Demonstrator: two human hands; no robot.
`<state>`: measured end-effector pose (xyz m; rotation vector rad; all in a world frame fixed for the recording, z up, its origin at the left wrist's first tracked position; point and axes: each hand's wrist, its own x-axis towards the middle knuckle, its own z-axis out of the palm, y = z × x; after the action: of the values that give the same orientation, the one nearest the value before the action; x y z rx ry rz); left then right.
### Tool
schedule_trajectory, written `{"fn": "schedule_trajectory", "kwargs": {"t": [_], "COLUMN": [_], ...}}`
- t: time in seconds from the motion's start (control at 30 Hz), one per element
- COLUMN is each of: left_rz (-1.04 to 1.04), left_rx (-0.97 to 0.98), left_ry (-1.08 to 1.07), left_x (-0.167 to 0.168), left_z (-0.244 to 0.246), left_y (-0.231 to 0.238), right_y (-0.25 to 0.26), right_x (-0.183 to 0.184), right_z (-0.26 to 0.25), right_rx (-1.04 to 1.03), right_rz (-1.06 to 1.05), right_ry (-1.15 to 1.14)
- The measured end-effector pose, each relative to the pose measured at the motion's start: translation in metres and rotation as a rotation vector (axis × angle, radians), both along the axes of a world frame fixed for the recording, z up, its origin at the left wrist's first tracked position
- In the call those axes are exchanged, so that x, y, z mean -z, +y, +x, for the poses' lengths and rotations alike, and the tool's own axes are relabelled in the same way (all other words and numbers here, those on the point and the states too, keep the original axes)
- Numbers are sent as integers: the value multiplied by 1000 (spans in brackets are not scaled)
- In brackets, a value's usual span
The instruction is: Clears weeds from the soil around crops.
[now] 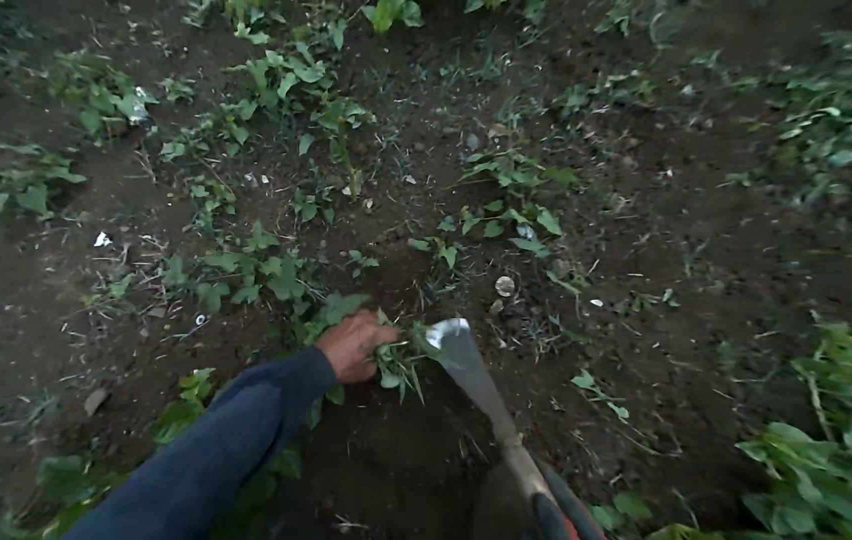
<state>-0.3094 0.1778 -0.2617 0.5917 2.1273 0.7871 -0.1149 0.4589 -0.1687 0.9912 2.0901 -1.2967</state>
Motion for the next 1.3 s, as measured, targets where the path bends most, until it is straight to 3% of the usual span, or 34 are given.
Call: {"fn": "schedule_trajectory", "kwargs": {"t": [0.13, 0.23, 0.33, 0.47, 0.53, 0.7, 0.77, 0.9, 0.97, 1.03, 1.17, 1.23, 1.3], "left_rz": [108, 89, -73, -421, -497, -620, -637, -712, -757, -779, -721, -644, -577], "left_rx": [-109, -192, -272, -140, -117, -113, -160, -240, -249, -236, -140, -92, -42], "left_ry": [21, 54, 79, 51, 58, 70, 39, -30, -66, -80, -95, -96, -109], "left_x": [2, -2, 1, 23, 32, 28, 26, 16, 12, 7, -1, 4, 7], "left_z": [-3, -14, -24, -28, -29, -38, -38, -42, -42, -45, -45, -46, -45], "left_y": [18, 16, 4, 10, 5, 2, 6, 15, 12, 10, 2, -13, -22], "right_y": [-33, -27, -15, -55, -66, -37, -35, -72, -82, -66, -9, -6, -45], "right_x": [65, 49, 37, 100, 101, 47, 50, 101, 107, 85, 20, 23, 55], "right_z": [-75, -63, -48, -149, -173, -96, -91, -198, -221, -189, -61, -40, -67], "right_rx": [148, 195, 142, 140, 131, 133, 108, 71, 100, 73, -84, -146, -161], "right_rz": [4, -73, -101, -127, -145, -79, -69, -61, -92, -69, -29, -54, -19], "right_ry": [68, 26, 24, 74, 83, 80, 72, 174, 165, 162, 104, 23, -3]}}
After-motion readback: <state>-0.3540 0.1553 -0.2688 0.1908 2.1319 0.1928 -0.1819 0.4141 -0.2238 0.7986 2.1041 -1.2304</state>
